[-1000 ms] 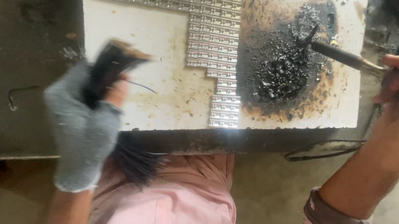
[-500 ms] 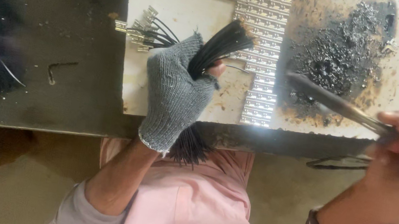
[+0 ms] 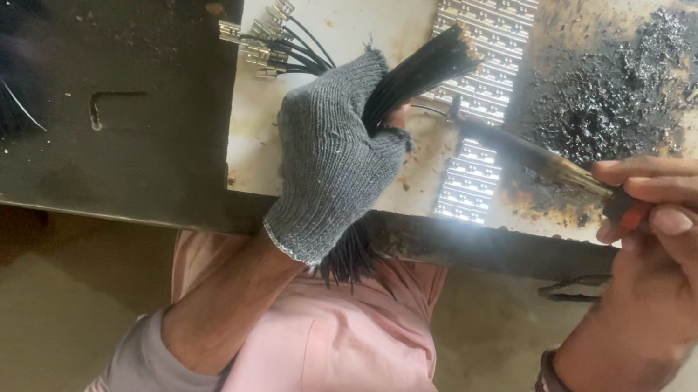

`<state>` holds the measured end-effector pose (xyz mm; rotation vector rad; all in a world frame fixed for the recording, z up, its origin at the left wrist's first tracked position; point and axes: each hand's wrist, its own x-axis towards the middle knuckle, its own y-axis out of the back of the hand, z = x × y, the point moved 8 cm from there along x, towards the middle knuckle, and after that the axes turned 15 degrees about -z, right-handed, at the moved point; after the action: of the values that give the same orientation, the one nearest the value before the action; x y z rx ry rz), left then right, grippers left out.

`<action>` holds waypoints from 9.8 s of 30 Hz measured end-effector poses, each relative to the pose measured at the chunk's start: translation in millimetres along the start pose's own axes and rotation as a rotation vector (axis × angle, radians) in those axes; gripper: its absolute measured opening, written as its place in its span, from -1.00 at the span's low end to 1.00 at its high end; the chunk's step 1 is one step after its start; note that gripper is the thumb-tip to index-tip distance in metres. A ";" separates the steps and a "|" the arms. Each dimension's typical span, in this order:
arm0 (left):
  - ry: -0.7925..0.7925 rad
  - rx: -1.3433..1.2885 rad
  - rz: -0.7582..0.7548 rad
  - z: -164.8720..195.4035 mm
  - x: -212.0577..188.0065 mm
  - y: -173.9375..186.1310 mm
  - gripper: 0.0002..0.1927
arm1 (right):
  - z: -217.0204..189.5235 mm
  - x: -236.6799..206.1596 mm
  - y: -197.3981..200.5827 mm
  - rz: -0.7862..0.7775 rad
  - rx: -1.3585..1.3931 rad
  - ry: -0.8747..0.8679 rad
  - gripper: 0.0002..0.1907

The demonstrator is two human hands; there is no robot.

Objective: The person holds a bundle of black wires in the left hand and uses a soldering iron in the right hand to apply solder to the wire ends. The person repeatedly dips the wire ends into a solder pool on the work surface and places the coated wires onto a metal grid.

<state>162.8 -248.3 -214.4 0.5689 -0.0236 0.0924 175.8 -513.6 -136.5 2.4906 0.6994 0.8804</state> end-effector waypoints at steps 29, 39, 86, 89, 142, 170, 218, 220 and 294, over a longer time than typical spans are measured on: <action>-0.063 -0.186 -0.018 -8.0 -5.5 -2.7 -0.92 | 135.0 -151.6 153.1 0.563 0.285 -0.384 -0.78; -0.074 0.166 0.212 -28.6 -28.3 97.5 -0.91 | 137.9 -97.0 144.4 0.390 0.290 -0.343 -0.84; -0.037 -0.122 0.027 -29.0 18.3 19.5 -0.88 | 14.0 52.6 -9.2 -0.004 0.276 -0.237 -0.83; -0.091 -0.136 0.052 -28.6 16.6 20.5 -0.86 | 56.6 -6.5 36.2 0.259 0.371 -0.225 -0.83; -0.075 -0.127 0.047 -13.2 17.9 13.8 -0.89 | -3.0 27.5 -3.3 -0.034 -0.119 0.151 -0.85; -0.062 -0.018 0.036 -7.5 20.3 14.8 -0.89 | 54.9 -38.6 42.2 0.352 0.119 -0.101 -0.83; -0.076 -0.120 0.012 3.3 17.7 -2.3 -0.94 | 21.4 6.1 15.6 0.094 0.210 -0.063 -0.81; -0.070 -0.120 0.011 2.3 17.6 -2.0 -0.94 | 26.1 8.5 12.8 0.077 0.276 -0.124 -0.78; -0.056 -0.306 -0.085 -23.1 27.3 28.2 -0.91 | 42.4 -42.2 50.5 0.248 0.165 -0.018 -0.91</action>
<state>187.2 -210.0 -217.4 0.2657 -0.0663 -0.0103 191.6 -586.6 -160.1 2.7732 0.4799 0.9165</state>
